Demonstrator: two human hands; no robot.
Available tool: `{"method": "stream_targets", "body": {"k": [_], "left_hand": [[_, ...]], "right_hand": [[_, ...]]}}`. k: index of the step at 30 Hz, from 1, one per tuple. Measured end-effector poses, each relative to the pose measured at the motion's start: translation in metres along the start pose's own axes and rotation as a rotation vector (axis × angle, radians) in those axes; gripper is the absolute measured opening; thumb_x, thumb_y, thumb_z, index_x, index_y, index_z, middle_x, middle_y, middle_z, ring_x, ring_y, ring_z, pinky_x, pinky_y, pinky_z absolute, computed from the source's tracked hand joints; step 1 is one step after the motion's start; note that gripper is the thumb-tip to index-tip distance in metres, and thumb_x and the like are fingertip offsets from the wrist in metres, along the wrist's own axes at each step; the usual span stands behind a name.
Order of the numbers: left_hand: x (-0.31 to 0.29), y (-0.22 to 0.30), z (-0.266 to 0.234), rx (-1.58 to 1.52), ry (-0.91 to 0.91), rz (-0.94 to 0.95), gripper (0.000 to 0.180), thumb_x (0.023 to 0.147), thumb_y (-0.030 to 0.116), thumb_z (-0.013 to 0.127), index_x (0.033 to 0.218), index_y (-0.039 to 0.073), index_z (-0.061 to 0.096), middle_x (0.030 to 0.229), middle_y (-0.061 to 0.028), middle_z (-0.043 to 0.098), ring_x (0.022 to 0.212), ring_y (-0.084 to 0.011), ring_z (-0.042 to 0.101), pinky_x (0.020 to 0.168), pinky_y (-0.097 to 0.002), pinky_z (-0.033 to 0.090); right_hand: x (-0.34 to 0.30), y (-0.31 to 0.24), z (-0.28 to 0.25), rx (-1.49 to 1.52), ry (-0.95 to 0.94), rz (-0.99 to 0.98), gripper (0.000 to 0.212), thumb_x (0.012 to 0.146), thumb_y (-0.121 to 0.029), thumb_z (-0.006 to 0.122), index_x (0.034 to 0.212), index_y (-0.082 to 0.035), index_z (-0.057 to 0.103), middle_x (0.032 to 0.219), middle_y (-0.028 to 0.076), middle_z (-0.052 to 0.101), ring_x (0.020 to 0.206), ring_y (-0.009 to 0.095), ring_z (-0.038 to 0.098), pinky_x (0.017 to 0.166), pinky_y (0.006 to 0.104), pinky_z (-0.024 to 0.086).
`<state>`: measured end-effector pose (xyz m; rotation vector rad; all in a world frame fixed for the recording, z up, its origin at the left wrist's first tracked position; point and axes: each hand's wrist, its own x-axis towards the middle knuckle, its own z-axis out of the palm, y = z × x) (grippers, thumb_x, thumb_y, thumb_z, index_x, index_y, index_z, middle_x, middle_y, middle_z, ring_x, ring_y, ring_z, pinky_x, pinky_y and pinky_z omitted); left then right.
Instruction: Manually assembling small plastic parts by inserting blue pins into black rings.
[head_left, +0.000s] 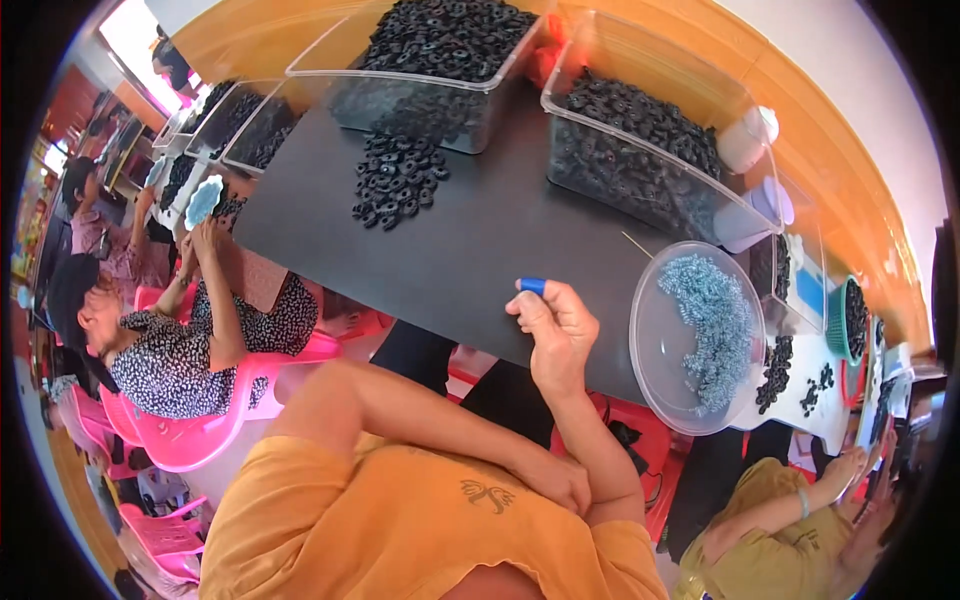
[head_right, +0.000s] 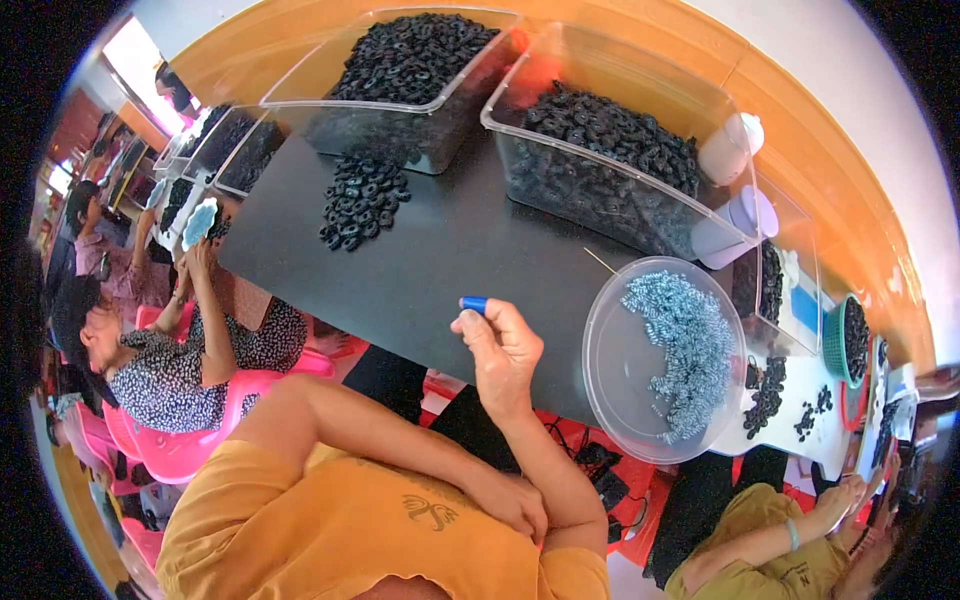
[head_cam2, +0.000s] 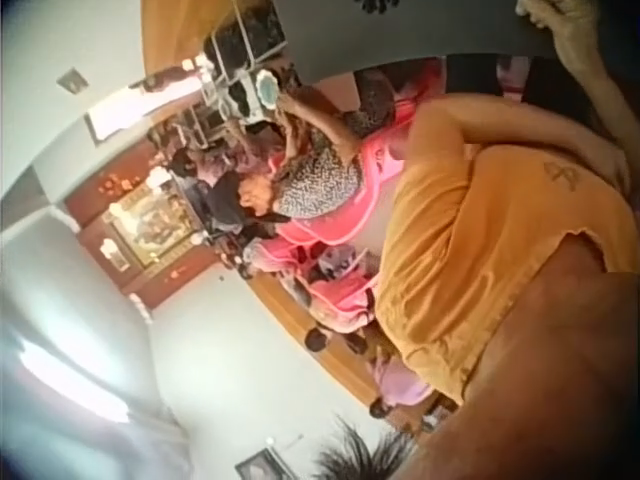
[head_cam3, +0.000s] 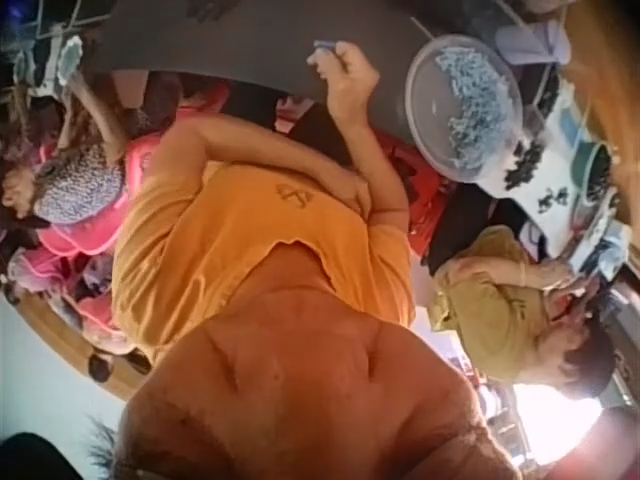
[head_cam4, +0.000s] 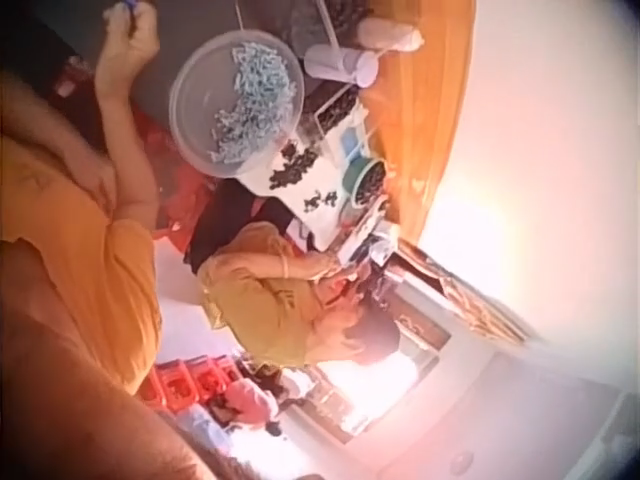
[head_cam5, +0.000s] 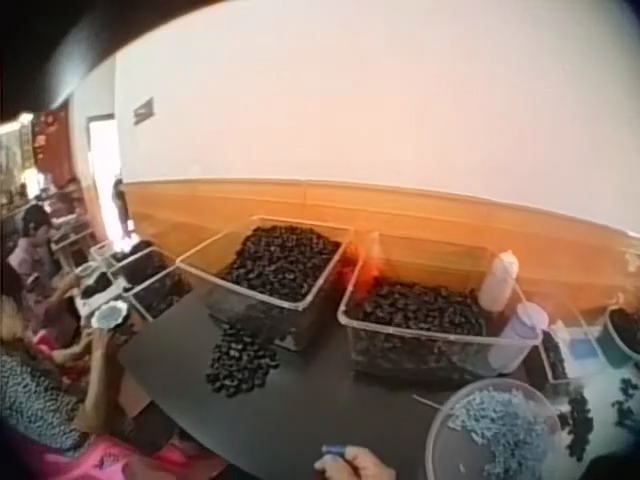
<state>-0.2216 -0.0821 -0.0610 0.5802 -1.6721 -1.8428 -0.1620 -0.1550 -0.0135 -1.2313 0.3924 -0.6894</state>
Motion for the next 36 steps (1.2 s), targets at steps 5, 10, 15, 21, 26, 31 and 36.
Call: {"method": "stream_targets", "body": {"k": [5, 10, 15, 21, 26, 31, 36], "left_hand": [[0.061, -0.060, 0.044, 0.320, -0.401, 0.994, 0.023, 0.084, 0.018, 0.060, 0.085, -0.005, 0.063, 0.074, -0.0138, 0.064, 0.064, -0.0276, 0.058, 0.060, -0.0383, 0.046], [0.036, -0.064, 0.071, -0.159, -0.498, 0.493, 0.023, 0.076, 0.023, 0.064, 0.074, -0.001, 0.062, 0.069, -0.0179, 0.060, 0.063, -0.0354, 0.058, 0.055, -0.0443, 0.044], [0.015, -0.052, 0.092, 0.049, -0.366, 0.430, 0.022, 0.075, 0.022, 0.064, 0.075, 0.001, 0.063, 0.069, -0.0172, 0.060, 0.064, -0.0352, 0.059, 0.056, -0.0441, 0.044], [-0.004, -0.028, 0.082, 0.246, -0.182, 0.388, 0.020, 0.075, 0.022, 0.064, 0.075, 0.002, 0.063, 0.070, -0.0164, 0.061, 0.065, -0.0350, 0.059, 0.056, -0.0440, 0.045], [-0.017, 0.003, 0.068, 0.377, -0.017, 0.349, 0.019, 0.074, 0.022, 0.064, 0.076, 0.003, 0.064, 0.070, -0.0158, 0.061, 0.065, -0.0348, 0.059, 0.057, -0.0438, 0.045], [-0.037, 0.025, 0.058, 0.486, 0.167, 0.302, 0.018, 0.073, 0.022, 0.064, 0.077, 0.004, 0.064, 0.070, -0.0151, 0.061, 0.066, -0.0346, 0.060, 0.057, -0.0437, 0.046], [-0.094, 0.056, -0.004, 0.722, 0.431, 0.352, 0.013, 0.082, 0.018, 0.060, 0.088, 0.007, 0.063, 0.082, -0.0098, 0.063, 0.080, -0.0302, 0.059, 0.066, -0.0417, 0.049]], "right_hand": [[-0.001, 0.005, -0.002, -0.055, -0.004, -0.037, 0.015, 0.086, -0.006, 0.061, 0.098, 0.002, 0.064, 0.077, 0.007, 0.066, 0.067, 0.008, 0.058, 0.058, 0.0200, 0.042], [-0.003, 0.005, 0.001, -0.063, 0.030, -0.049, 0.013, 0.087, -0.007, 0.062, 0.096, 0.001, 0.065, 0.078, 0.004, 0.065, 0.065, 0.005, 0.054, 0.058, 0.0200, 0.042], [-0.001, 0.002, 0.006, -0.137, 0.004, -0.078, 0.015, 0.086, -0.008, 0.062, 0.097, 0.001, 0.065, 0.076, 0.006, 0.066, 0.064, 0.007, 0.056, 0.057, 0.0190, 0.041], [0.000, 0.004, 0.010, -0.278, 0.037, -0.071, 0.010, 0.085, -0.005, 0.061, 0.093, 0.001, 0.065, 0.076, 0.004, 0.066, 0.064, 0.005, 0.054, 0.057, 0.0196, 0.042], [-0.003, 0.004, 0.011, -0.302, 0.061, -0.042, 0.012, 0.084, -0.005, 0.061, 0.093, 0.001, 0.065, 0.076, 0.006, 0.066, 0.064, 0.007, 0.055, 0.057, 0.0197, 0.041], [-0.002, 0.005, 0.017, -0.398, 0.045, -0.014, 0.010, 0.085, -0.004, 0.061, 0.092, 0.001, 0.065, 0.077, 0.003, 0.065, 0.066, 0.005, 0.054, 0.060, 0.0193, 0.043], [-0.002, 0.007, 0.017, -0.464, 0.026, -0.026, 0.009, 0.084, -0.003, 0.061, 0.092, 0.001, 0.065, 0.078, 0.001, 0.065, 0.067, 0.007, 0.055, 0.064, 0.0209, 0.044]]}}
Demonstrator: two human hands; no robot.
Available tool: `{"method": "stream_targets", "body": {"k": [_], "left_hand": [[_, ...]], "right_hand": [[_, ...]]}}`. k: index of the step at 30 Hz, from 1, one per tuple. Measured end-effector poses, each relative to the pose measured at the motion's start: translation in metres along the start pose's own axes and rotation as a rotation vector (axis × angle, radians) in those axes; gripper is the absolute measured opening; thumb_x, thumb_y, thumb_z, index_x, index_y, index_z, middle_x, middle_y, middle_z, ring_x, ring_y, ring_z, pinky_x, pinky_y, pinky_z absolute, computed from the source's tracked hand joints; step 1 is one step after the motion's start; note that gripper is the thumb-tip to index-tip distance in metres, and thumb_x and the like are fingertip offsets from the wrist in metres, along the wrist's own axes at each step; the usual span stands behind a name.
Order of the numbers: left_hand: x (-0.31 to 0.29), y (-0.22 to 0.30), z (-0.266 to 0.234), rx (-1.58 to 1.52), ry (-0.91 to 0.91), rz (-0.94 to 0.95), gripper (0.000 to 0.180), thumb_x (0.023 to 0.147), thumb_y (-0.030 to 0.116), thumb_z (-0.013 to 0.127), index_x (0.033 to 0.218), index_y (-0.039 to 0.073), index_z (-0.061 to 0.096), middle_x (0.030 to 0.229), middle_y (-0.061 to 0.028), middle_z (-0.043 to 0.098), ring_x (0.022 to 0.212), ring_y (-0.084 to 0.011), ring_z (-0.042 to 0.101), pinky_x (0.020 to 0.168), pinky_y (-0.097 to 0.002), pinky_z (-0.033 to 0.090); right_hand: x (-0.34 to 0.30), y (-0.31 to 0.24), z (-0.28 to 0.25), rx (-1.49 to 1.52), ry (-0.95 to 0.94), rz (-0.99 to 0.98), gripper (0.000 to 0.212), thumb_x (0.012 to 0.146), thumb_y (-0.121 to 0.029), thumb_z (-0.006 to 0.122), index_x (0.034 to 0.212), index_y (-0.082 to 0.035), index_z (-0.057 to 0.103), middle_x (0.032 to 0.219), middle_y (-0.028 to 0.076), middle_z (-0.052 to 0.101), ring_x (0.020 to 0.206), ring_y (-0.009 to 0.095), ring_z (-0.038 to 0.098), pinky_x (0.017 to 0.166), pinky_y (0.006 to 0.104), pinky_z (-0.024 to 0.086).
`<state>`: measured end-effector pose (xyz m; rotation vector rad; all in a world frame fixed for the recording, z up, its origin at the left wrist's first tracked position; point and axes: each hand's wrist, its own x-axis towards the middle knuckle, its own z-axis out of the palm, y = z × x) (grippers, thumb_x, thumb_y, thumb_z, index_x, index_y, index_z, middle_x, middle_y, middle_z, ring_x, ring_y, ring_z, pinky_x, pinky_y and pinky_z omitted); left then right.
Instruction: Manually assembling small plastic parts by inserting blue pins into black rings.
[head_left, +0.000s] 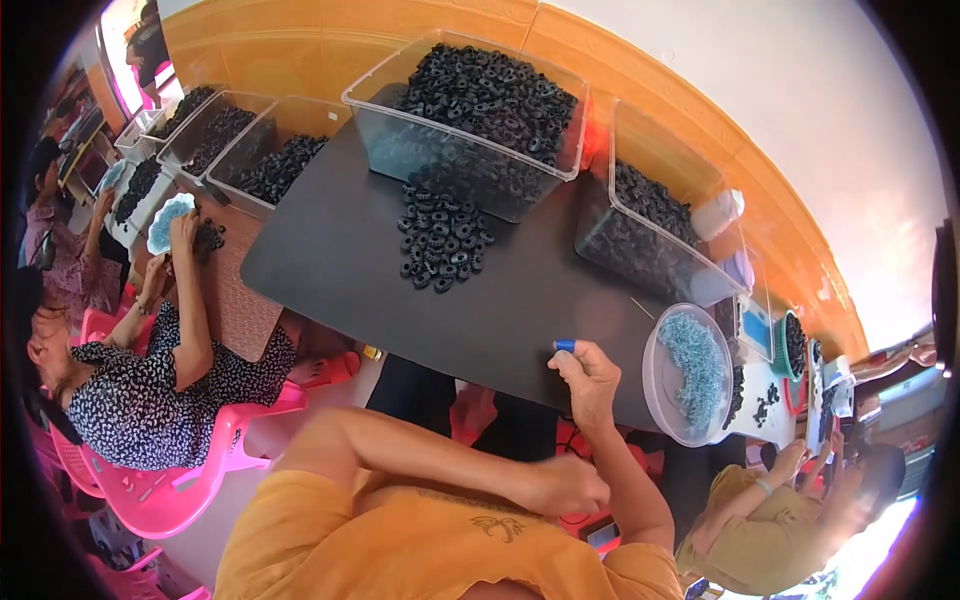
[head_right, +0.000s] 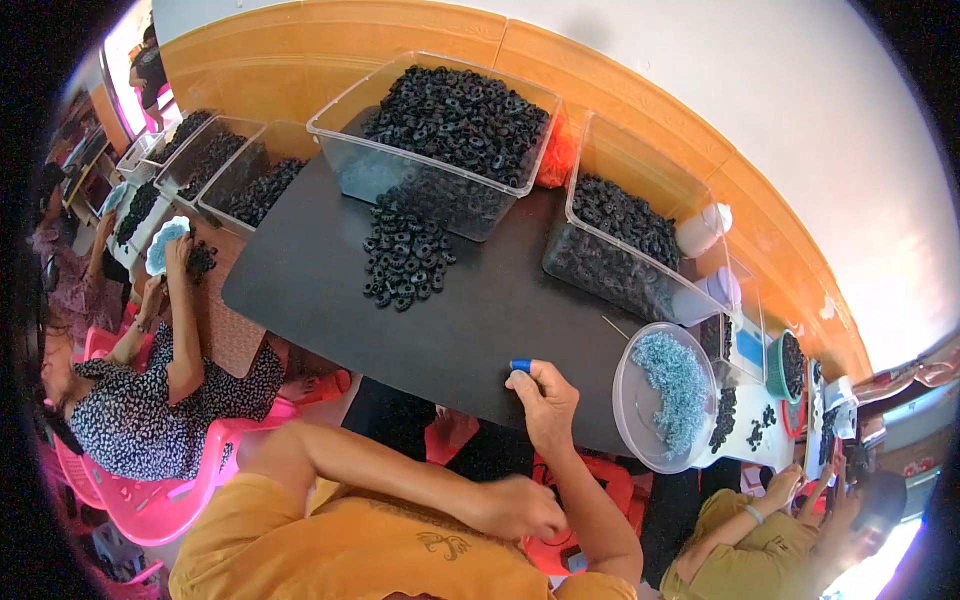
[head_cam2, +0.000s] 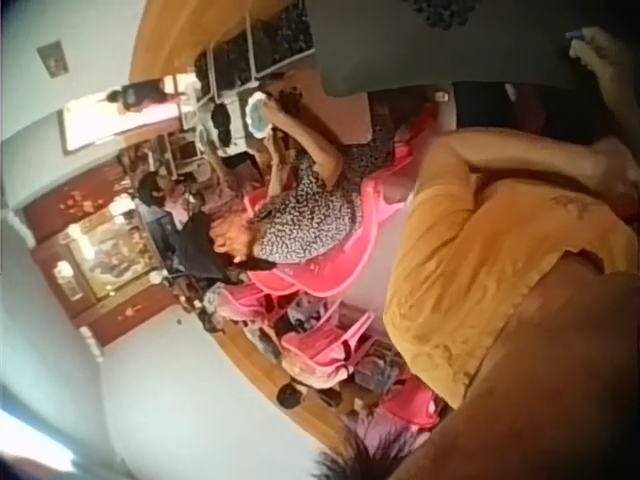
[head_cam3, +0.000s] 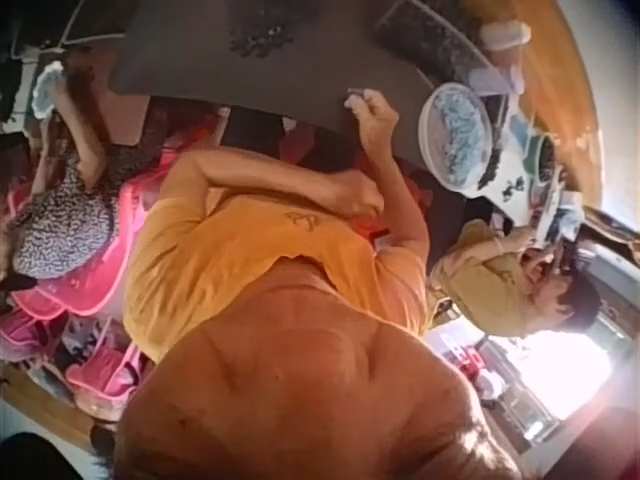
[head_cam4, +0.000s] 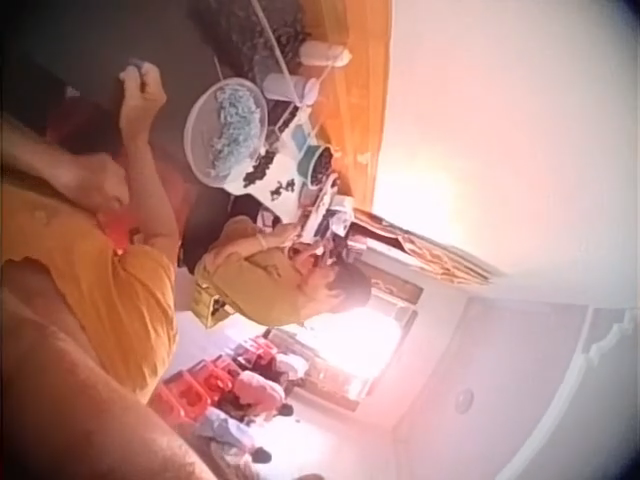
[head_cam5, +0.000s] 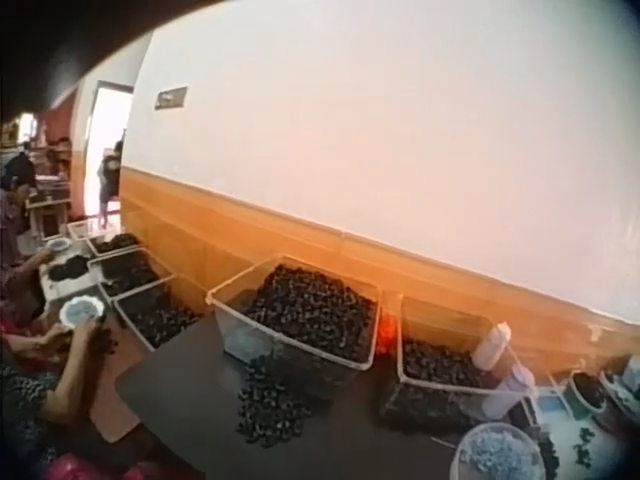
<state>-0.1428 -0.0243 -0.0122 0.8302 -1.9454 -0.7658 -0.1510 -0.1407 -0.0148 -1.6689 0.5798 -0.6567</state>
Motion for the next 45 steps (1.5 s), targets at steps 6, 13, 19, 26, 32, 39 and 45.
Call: {"method": "stream_targets", "body": {"k": [6, 13, 19, 26, 32, 39, 45], "left_hand": [[-0.060, 0.047, -0.208, 0.741, 0.386, -0.079, 0.005, 0.076, 0.014, 0.065, 0.080, 0.010, 0.066, 0.077, -0.0035, 0.063, 0.066, -0.0225, 0.058, 0.059, -0.0343, 0.048], [-0.097, 0.034, -0.418, 1.006, 0.731, -0.647, 0.030, 0.080, 0.030, 0.063, 0.085, 0.000, 0.065, 0.075, -0.0135, 0.064, 0.074, -0.0251, 0.064, 0.065, -0.0358, 0.049], [-0.063, -0.023, -0.452, 0.664, 0.453, -1.201, 0.062, 0.088, 0.051, 0.055, 0.104, -0.008, 0.059, 0.098, -0.0251, 0.063, 0.092, -0.0361, 0.062, 0.063, -0.0490, 0.053], [-0.075, -0.039, -0.458, 0.347, 0.382, -1.416, 0.080, 0.086, 0.064, 0.046, 0.139, 0.005, 0.033, 0.140, -0.0178, 0.037, 0.110, -0.0383, 0.052, 0.073, -0.0549, 0.051], [-0.055, -0.047, -0.444, 0.183, 0.360, -1.367, 0.088, 0.084, 0.069, 0.043, 0.143, 0.007, 0.026, 0.150, -0.0142, 0.023, 0.128, -0.0418, 0.038, 0.082, -0.0603, 0.049], [-0.038, -0.068, -0.441, 0.033, 0.496, -1.476, 0.082, 0.087, 0.067, 0.039, 0.143, 0.008, 0.027, 0.149, -0.0151, 0.027, 0.127, -0.0403, 0.038, 0.091, -0.0646, 0.042], [-0.027, -0.087, -0.443, 0.030, 0.551, -1.344, 0.078, 0.088, 0.053, 0.054, 0.143, 0.005, 0.026, 0.141, -0.0183, 0.038, 0.123, -0.0361, 0.045, 0.095, -0.0591, 0.040]], "right_hand": [[0.013, -0.034, 0.003, -0.182, -0.084, 0.092, 0.010, 0.081, -0.002, 0.064, 0.090, 0.001, 0.064, 0.075, 0.003, 0.062, 0.068, 0.007, 0.053, 0.064, 0.0225, 0.044], [0.131, -0.189, 0.032, -0.183, -0.194, -0.251, 0.017, 0.086, -0.010, 0.057, 0.094, 0.003, 0.062, 0.080, 0.009, 0.066, 0.063, 0.007, 0.056, 0.054, 0.0203, 0.044], [0.256, -0.167, 0.068, -0.503, -0.190, 0.027, 0.034, 0.080, -0.025, 0.064, 0.095, 0.004, 0.061, 0.077, 0.008, 0.060, 0.065, 0.015, 0.059, 0.046, 0.0260, 0.050], [0.280, -0.173, 0.105, -0.641, -0.173, 0.302, 0.056, 0.079, -0.038, 0.066, 0.111, 0.007, 0.056, 0.110, 0.024, 0.057, 0.080, 0.038, 0.062, 0.049, 0.0448, 0.057], [0.291, -0.112, 0.127, -0.662, -0.231, 0.296, 0.052, 0.084, -0.038, 0.061, 0.111, 0.007, 0.060, 0.115, 0.025, 0.059, 0.093, 0.043, 0.063, 0.062, 0.0542, 0.057], [0.299, -0.102, 0.146, -0.335, -0.081, 0.483, 0.059, 0.086, -0.043, 0.058, 0.122, 0.005, 0.054, 0.130, 0.024, 0.050, 0.110, 0.045, 0.054, 0.080, 0.0628, 0.046], [0.310, -0.092, 0.150, -0.351, 0.036, 0.526, 0.059, 0.086, -0.048, 0.054, 0.119, 0.001, 0.057, 0.124, 0.022, 0.055, 0.110, 0.043, 0.054, 0.087, 0.0624, 0.043]]}}
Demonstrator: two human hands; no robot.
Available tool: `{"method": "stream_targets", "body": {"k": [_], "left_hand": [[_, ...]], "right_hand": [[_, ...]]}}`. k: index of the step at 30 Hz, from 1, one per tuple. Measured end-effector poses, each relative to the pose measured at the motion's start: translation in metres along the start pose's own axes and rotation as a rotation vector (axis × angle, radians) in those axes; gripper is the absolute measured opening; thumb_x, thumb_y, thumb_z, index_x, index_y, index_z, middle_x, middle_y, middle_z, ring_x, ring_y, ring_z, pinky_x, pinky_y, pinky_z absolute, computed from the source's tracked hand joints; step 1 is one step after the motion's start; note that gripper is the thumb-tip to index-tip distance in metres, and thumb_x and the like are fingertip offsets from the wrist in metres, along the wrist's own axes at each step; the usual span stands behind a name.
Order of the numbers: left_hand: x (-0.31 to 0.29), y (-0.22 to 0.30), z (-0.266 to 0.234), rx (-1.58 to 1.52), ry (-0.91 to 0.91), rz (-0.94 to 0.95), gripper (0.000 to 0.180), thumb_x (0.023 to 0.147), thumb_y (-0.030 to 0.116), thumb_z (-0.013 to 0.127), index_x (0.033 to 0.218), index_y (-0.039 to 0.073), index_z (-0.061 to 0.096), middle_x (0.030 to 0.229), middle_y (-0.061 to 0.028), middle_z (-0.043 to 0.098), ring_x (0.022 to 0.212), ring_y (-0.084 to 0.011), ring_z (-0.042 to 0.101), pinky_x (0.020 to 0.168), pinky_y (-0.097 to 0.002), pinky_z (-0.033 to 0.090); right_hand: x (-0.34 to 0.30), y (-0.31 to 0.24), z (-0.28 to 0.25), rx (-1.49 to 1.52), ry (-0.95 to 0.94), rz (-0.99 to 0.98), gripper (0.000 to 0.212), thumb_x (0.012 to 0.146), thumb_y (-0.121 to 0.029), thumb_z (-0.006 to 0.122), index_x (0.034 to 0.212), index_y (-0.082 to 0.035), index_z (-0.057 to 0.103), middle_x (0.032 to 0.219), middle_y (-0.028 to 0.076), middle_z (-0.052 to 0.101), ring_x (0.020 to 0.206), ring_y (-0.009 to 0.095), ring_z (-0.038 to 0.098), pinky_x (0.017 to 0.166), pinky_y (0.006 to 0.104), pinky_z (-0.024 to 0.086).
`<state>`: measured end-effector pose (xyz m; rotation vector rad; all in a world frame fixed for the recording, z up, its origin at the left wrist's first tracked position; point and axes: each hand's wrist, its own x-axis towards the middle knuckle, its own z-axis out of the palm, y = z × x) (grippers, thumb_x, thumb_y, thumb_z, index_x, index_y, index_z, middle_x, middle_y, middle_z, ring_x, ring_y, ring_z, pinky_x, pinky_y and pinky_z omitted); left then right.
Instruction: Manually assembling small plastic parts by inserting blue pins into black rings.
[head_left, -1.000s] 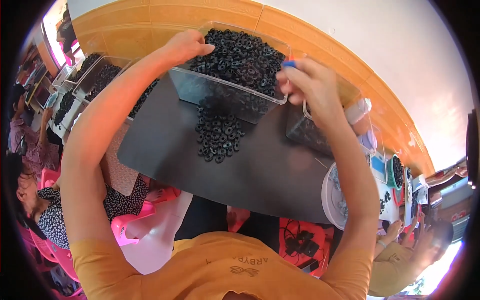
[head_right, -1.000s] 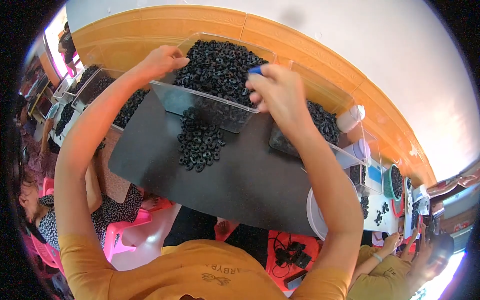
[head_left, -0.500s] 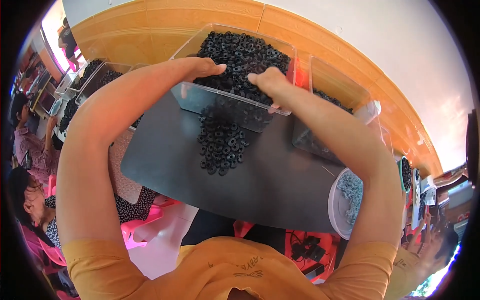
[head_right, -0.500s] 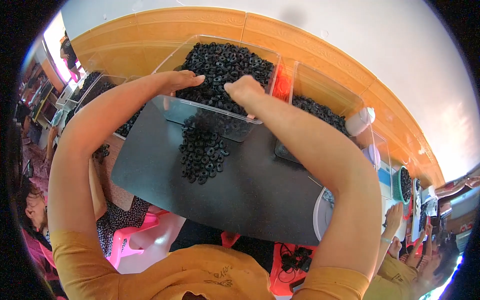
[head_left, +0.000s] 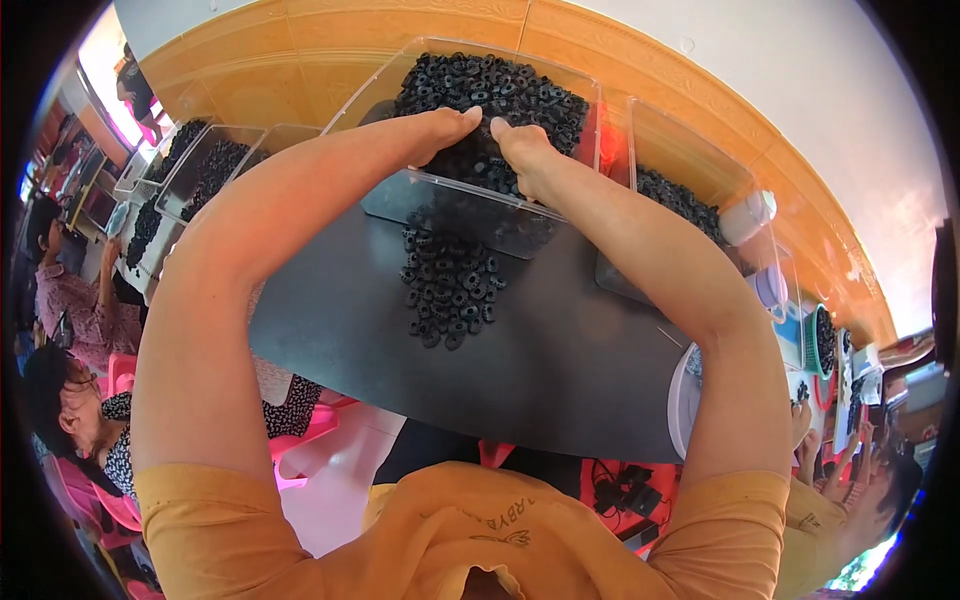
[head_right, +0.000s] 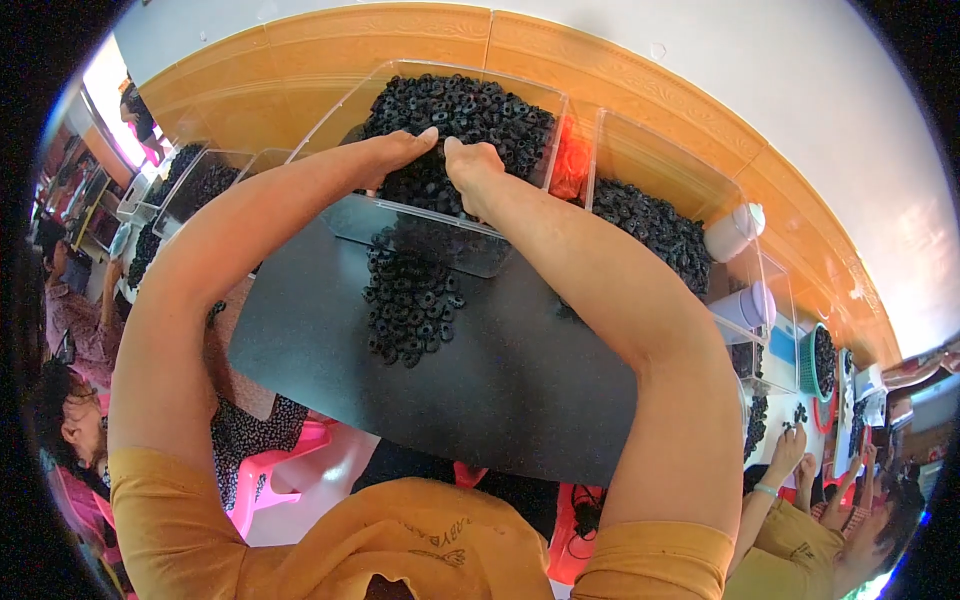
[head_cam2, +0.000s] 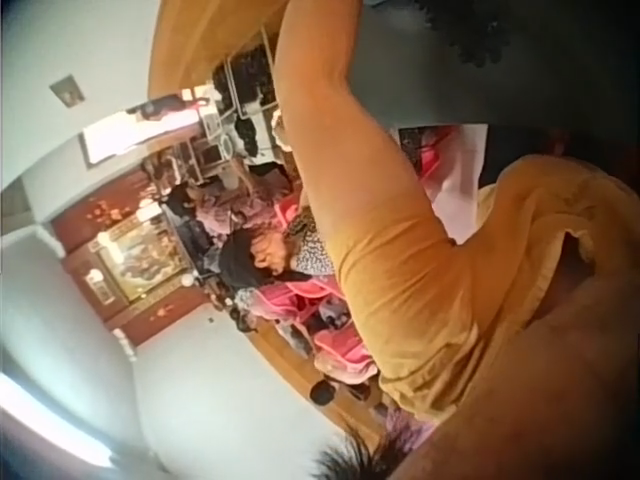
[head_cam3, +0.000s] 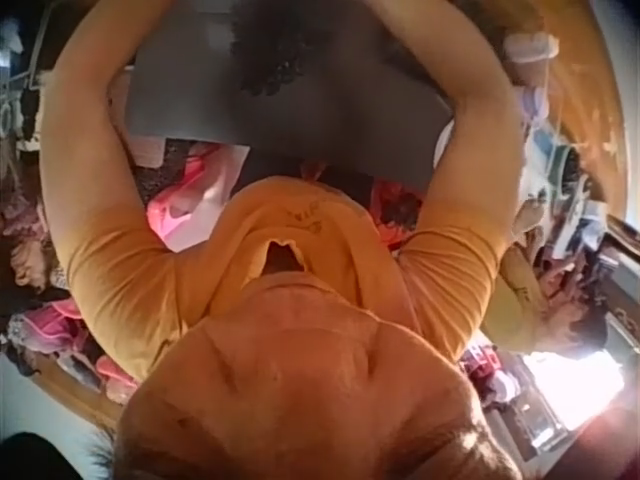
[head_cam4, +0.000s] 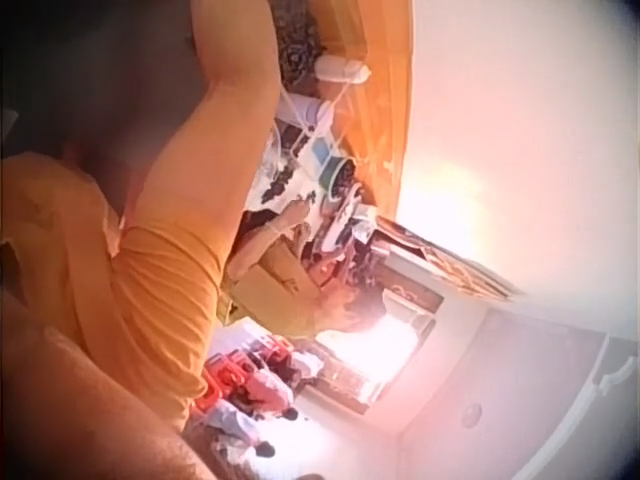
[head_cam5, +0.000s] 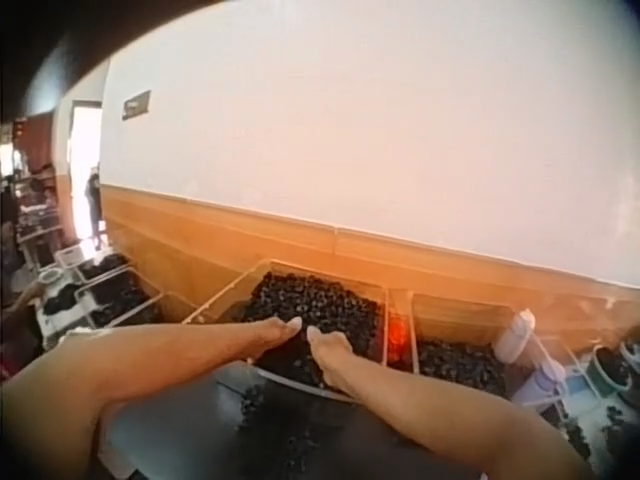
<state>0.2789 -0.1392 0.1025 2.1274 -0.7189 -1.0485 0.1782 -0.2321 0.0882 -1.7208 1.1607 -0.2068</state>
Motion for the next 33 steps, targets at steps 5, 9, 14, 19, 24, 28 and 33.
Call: {"method": "stream_targets", "body": {"k": [5, 9, 14, 19, 24, 28, 33], "left_hand": [[0.054, -0.043, -0.013, 0.768, 0.231, 0.649, 0.075, 0.064, -0.001, 0.071, 0.130, -0.005, 0.034, 0.114, -0.0260, 0.057, 0.111, -0.0389, 0.054, 0.088, -0.0408, 0.046], [0.028, -0.003, 0.011, 0.870, 0.380, 0.787, 0.055, 0.057, -0.008, 0.070, 0.106, -0.007, 0.047, 0.099, -0.0248, 0.062, 0.103, -0.0386, 0.058, 0.082, -0.0405, 0.049], [0.096, -0.035, -0.005, 0.372, 0.479, 0.613, 0.059, 0.054, -0.006, 0.075, 0.107, -0.002, 0.048, 0.104, -0.0212, 0.063, 0.101, -0.0384, 0.060, 0.080, -0.0411, 0.051], [0.035, -0.001, 0.016, -0.569, 0.457, 0.193, 0.036, 0.072, 0.024, 0.068, 0.101, 0.006, 0.059, 0.110, -0.0148, 0.062, 0.095, -0.0314, 0.062, 0.076, -0.0386, 0.054], [0.020, 0.019, 0.033, -1.005, 0.587, 0.274, 0.036, 0.070, 0.033, 0.073, 0.095, 0.008, 0.070, 0.100, -0.0100, 0.067, 0.086, -0.0225, 0.063, 0.077, -0.0367, 0.051], [0.013, 0.027, 0.041, -1.141, 0.694, 0.442, 0.030, 0.071, 0.032, 0.072, 0.089, 0.007, 0.073, 0.092, -0.0103, 0.069, 0.082, -0.0208, 0.063, 0.075, -0.0348, 0.050], [-0.004, 0.034, 0.044, -1.052, 0.770, 0.464, 0.025, 0.076, 0.021, 0.072, 0.091, 0.001, 0.068, 0.088, -0.0058, 0.066, 0.075, -0.0160, 0.058, 0.068, -0.0329, 0.048]], "right_hand": [[-0.020, -0.024, 0.017, 0.187, -0.019, 0.020, 0.054, 0.085, -0.047, 0.055, 0.115, -0.002, 0.060, 0.117, 0.021, 0.059, 0.100, 0.041, 0.059, 0.074, 0.0600, 0.049], [-0.001, -0.020, 0.008, 0.280, 0.078, -0.019, 0.050, 0.084, -0.042, 0.053, 0.111, -0.002, 0.061, 0.113, 0.020, 0.060, 0.097, 0.040, 0.060, 0.064, 0.0598, 0.051], [-0.005, -0.032, 0.027, 0.400, 0.120, -0.116, 0.047, 0.081, -0.035, 0.053, 0.107, 0.003, 0.061, 0.111, 0.022, 0.062, 0.098, 0.036, 0.061, 0.077, 0.0468, 0.053], [-0.028, -0.039, 0.017, 0.409, 0.238, -0.156, 0.043, 0.080, -0.032, 0.053, 0.105, 0.002, 0.063, 0.110, 0.021, 0.063, 0.098, 0.036, 0.062, 0.081, 0.0473, 0.050], [-0.018, -0.035, 0.011, 0.469, 0.320, -0.237, 0.039, 0.077, -0.027, 0.061, 0.099, 0.004, 0.066, 0.105, 0.019, 0.066, 0.096, 0.028, 0.063, 0.082, 0.0382, 0.048], [-0.023, -0.036, 0.010, 0.396, 0.396, -0.365, 0.039, 0.077, -0.032, 0.051, 0.099, -0.004, 0.068, 0.104, 0.019, 0.065, 0.098, 0.036, 0.061, 0.084, 0.0434, 0.046], [-0.029, -0.034, 0.005, 0.387, 0.427, -0.433, 0.041, 0.077, -0.035, 0.050, 0.099, -0.005, 0.068, 0.103, 0.021, 0.065, 0.098, 0.037, 0.060, 0.084, 0.0431, 0.046]]}}
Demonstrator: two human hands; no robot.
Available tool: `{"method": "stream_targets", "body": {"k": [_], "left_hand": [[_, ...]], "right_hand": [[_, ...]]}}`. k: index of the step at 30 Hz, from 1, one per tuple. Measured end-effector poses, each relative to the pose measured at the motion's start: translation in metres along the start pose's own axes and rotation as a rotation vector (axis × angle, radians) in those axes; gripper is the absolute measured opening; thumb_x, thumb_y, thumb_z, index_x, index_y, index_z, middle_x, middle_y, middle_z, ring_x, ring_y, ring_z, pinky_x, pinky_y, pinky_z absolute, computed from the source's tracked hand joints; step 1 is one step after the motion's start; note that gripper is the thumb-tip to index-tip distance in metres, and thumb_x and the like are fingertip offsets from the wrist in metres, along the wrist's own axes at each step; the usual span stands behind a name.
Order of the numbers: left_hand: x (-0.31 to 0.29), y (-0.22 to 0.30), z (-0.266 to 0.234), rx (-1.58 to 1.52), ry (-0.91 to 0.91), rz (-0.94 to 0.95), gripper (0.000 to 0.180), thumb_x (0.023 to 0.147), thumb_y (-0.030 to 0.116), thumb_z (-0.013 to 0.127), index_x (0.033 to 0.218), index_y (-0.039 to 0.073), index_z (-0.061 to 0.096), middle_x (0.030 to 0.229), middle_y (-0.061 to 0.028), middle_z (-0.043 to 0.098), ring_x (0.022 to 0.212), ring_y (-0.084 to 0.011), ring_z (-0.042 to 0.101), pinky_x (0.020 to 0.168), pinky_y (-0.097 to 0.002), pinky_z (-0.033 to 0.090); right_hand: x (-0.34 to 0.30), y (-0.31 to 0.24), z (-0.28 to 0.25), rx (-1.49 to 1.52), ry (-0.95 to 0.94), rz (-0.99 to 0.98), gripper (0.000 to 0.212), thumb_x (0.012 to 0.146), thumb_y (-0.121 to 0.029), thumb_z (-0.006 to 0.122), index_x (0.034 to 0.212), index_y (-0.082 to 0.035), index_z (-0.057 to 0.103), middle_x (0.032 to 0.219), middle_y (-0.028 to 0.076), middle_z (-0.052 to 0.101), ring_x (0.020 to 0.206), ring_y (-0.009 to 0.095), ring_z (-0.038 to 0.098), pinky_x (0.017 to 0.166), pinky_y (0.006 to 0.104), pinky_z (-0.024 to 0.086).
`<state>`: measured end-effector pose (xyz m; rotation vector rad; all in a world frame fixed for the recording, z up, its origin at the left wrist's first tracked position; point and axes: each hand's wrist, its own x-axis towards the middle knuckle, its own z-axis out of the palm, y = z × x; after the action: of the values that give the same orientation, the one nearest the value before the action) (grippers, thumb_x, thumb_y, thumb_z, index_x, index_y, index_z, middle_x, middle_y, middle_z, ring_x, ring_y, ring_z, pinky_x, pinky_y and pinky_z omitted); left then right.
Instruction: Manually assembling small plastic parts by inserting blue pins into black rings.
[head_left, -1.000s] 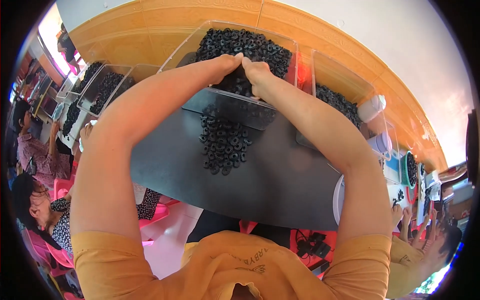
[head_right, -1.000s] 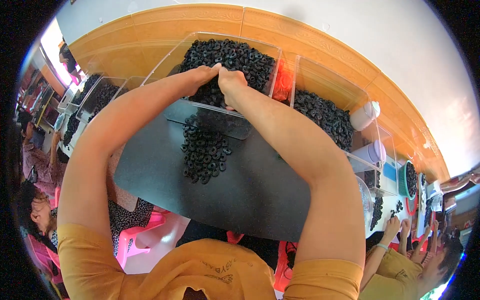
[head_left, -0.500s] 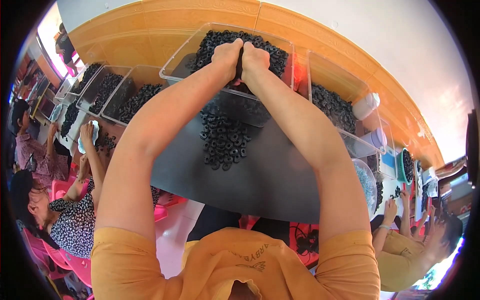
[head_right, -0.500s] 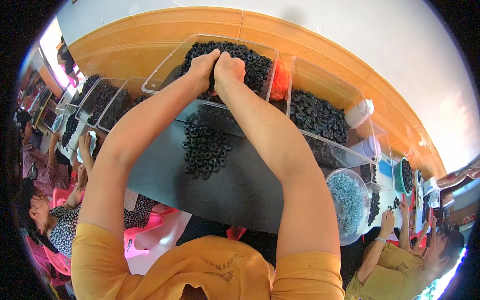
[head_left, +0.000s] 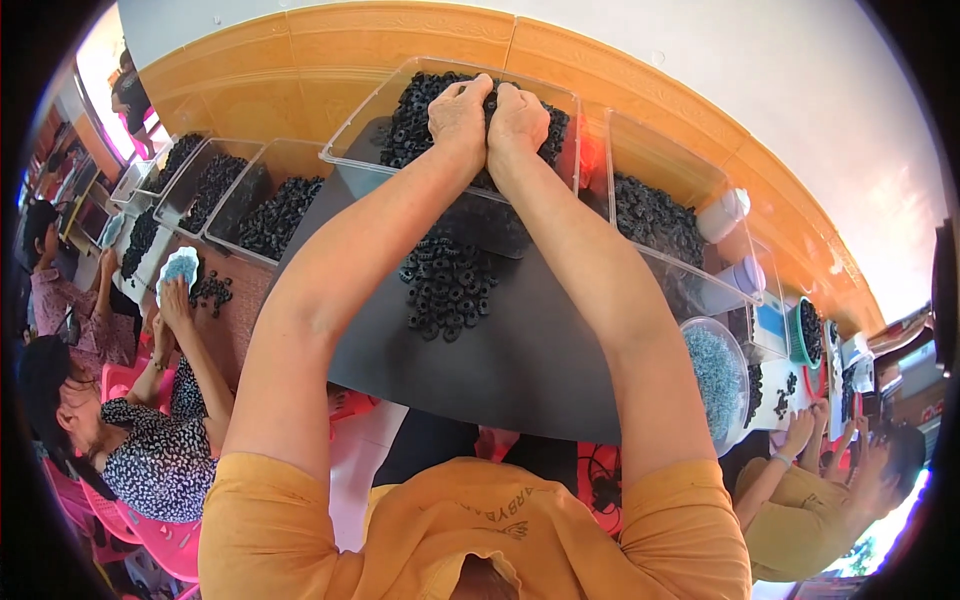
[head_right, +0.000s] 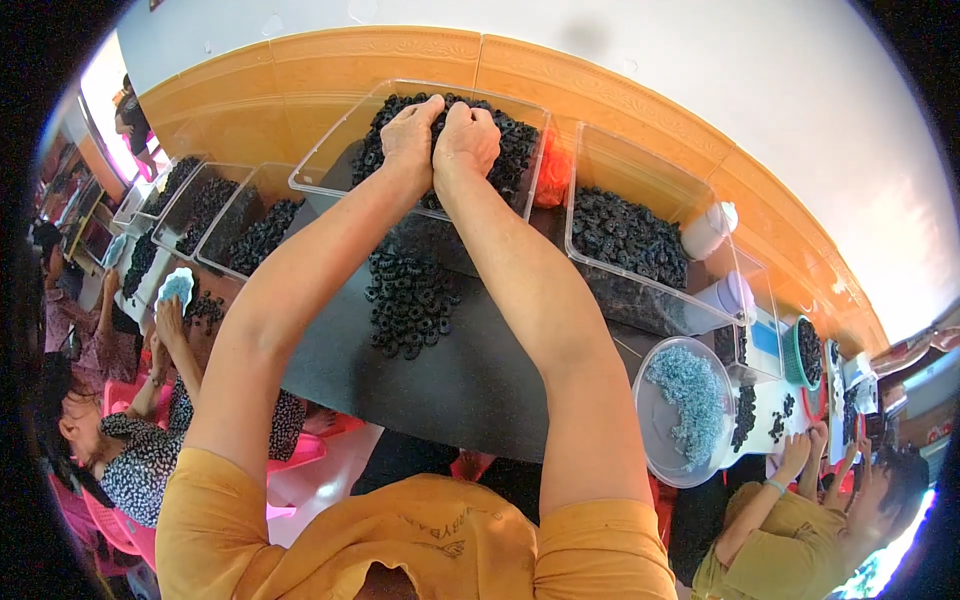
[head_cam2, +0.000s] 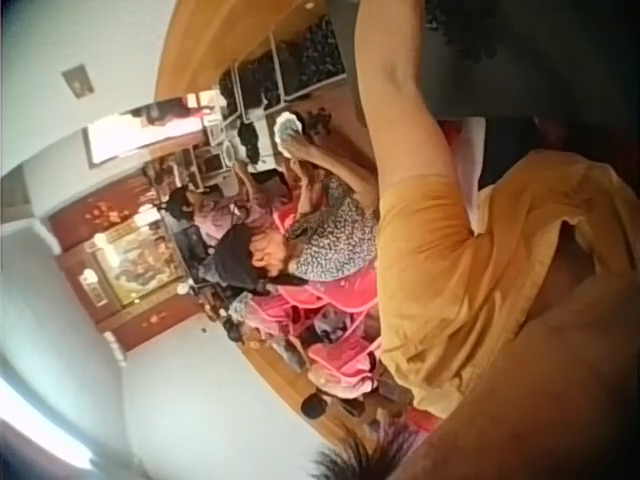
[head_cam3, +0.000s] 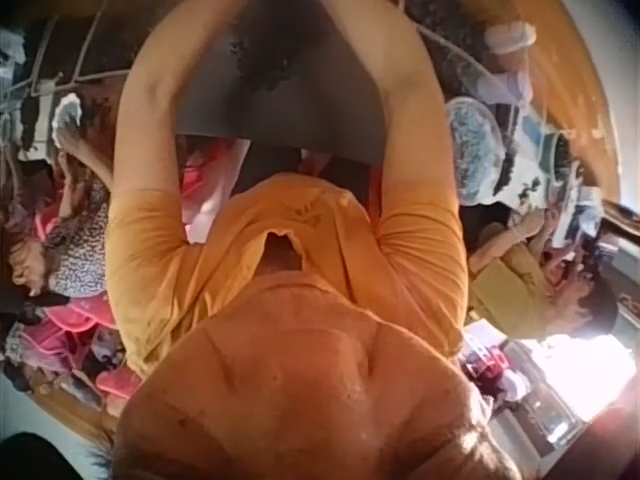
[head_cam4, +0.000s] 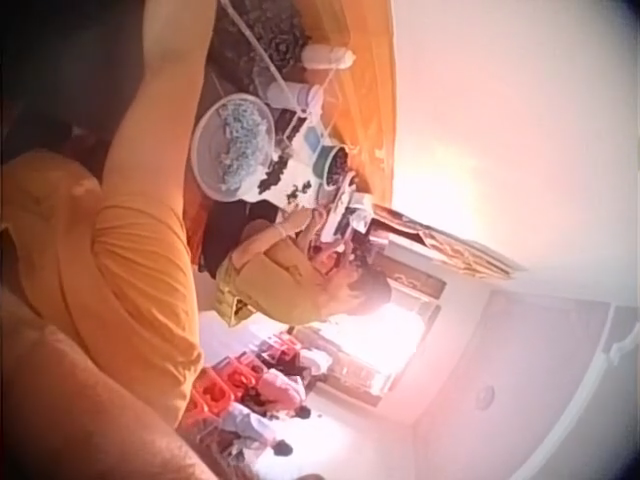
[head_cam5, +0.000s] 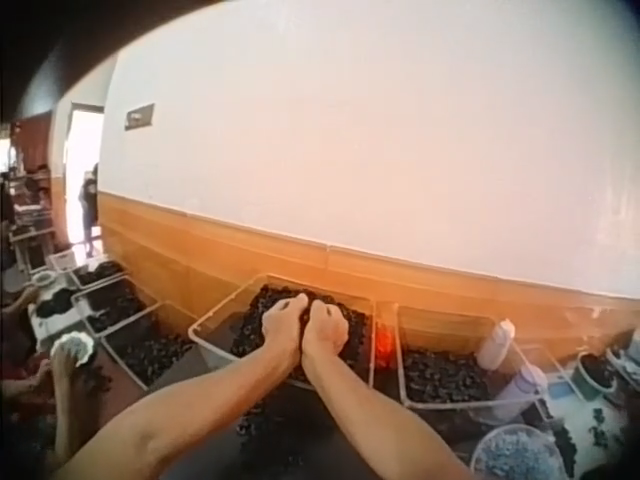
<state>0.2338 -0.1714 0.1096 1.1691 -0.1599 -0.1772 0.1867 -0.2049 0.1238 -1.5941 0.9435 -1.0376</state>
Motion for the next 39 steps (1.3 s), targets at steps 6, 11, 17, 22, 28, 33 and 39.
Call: {"method": "stream_targets", "body": {"k": [6, 11, 17, 22, 28, 33, 39], "left_hand": [[-0.010, 0.014, 0.002, -0.051, -0.036, 0.063, 0.029, 0.067, 0.029, 0.069, 0.085, 0.006, 0.072, 0.087, -0.0102, 0.069, 0.080, -0.0202, 0.062, 0.075, -0.0329, 0.048], [-0.033, 0.039, 0.007, -0.002, -0.052, 0.183, 0.034, 0.067, 0.032, 0.067, 0.084, 0.002, 0.070, 0.086, -0.0140, 0.068, 0.080, -0.0241, 0.062, 0.076, -0.0357, 0.047], [-0.077, 0.064, 0.010, -0.041, -0.241, 0.208, 0.030, 0.079, 0.029, 0.063, 0.091, 0.002, 0.067, 0.088, -0.0090, 0.066, 0.079, -0.0191, 0.060, 0.073, -0.0333, 0.047], [-0.129, 0.072, 0.024, -0.095, -0.173, 0.312, 0.025, 0.080, 0.025, 0.064, 0.088, 0.001, 0.069, 0.083, -0.0099, 0.067, 0.074, -0.0201, 0.060, 0.068, -0.0324, 0.048], [-0.169, 0.055, 0.033, 0.190, -0.169, 0.362, 0.031, 0.078, 0.033, 0.065, 0.093, 0.006, 0.071, 0.091, -0.0156, 0.069, 0.083, -0.0265, 0.065, 0.077, -0.0361, 0.049], [-0.215, 0.017, 0.031, -0.028, -0.314, 0.261, 0.029, 0.077, 0.026, 0.066, 0.091, 0.001, 0.069, 0.087, -0.0085, 0.067, 0.077, -0.0160, 0.060, 0.071, -0.0309, 0.048], [-0.237, -0.045, 0.020, 0.185, -0.229, 0.150, 0.037, 0.070, 0.040, 0.066, 0.095, 0.014, 0.073, 0.090, -0.0157, 0.069, 0.088, -0.0297, 0.065, 0.083, -0.0361, 0.047]], "right_hand": [[-0.010, -0.017, -0.013, 0.064, 0.027, -0.045, 0.041, 0.078, -0.036, 0.050, 0.098, -0.005, 0.068, 0.102, 0.022, 0.065, 0.097, 0.039, 0.060, 0.084, 0.0431, 0.046], [-0.021, -0.038, -0.034, 0.112, 0.032, -0.060, 0.039, 0.077, -0.035, 0.051, 0.097, -0.006, 0.068, 0.102, 0.022, 0.065, 0.097, 0.041, 0.059, 0.084, 0.0438, 0.046], [-0.027, -0.042, -0.054, 0.204, 0.112, -0.186, 0.037, 0.078, -0.031, 0.052, 0.093, -0.001, 0.068, 0.096, 0.023, 0.066, 0.092, 0.040, 0.061, 0.081, 0.0439, 0.046], [-0.033, -0.035, -0.092, 0.209, 0.157, -0.272, 0.034, 0.080, -0.030, 0.055, 0.090, -0.001, 0.067, 0.088, 0.022, 0.066, 0.082, 0.034, 0.062, 0.073, 0.0416, 0.047], [-0.058, -0.025, -0.151, 0.258, 0.187, -0.277, 0.031, 0.079, -0.027, 0.056, 0.089, 0.000, 0.067, 0.087, 0.019, 0.068, 0.079, 0.031, 0.062, 0.070, 0.0386, 0.047], [-0.085, 0.010, -0.186, 0.306, 0.265, -0.196, 0.036, 0.079, -0.031, 0.057, 0.092, 0.001, 0.067, 0.089, 0.021, 0.067, 0.084, 0.034, 0.063, 0.077, 0.0402, 0.047], [-0.101, 0.073, -0.203, 0.157, 0.320, -0.119, 0.035, 0.080, -0.032, 0.058, 0.091, -0.001, 0.067, 0.086, 0.021, 0.066, 0.083, 0.033, 0.063, 0.077, 0.0392, 0.047]]}}
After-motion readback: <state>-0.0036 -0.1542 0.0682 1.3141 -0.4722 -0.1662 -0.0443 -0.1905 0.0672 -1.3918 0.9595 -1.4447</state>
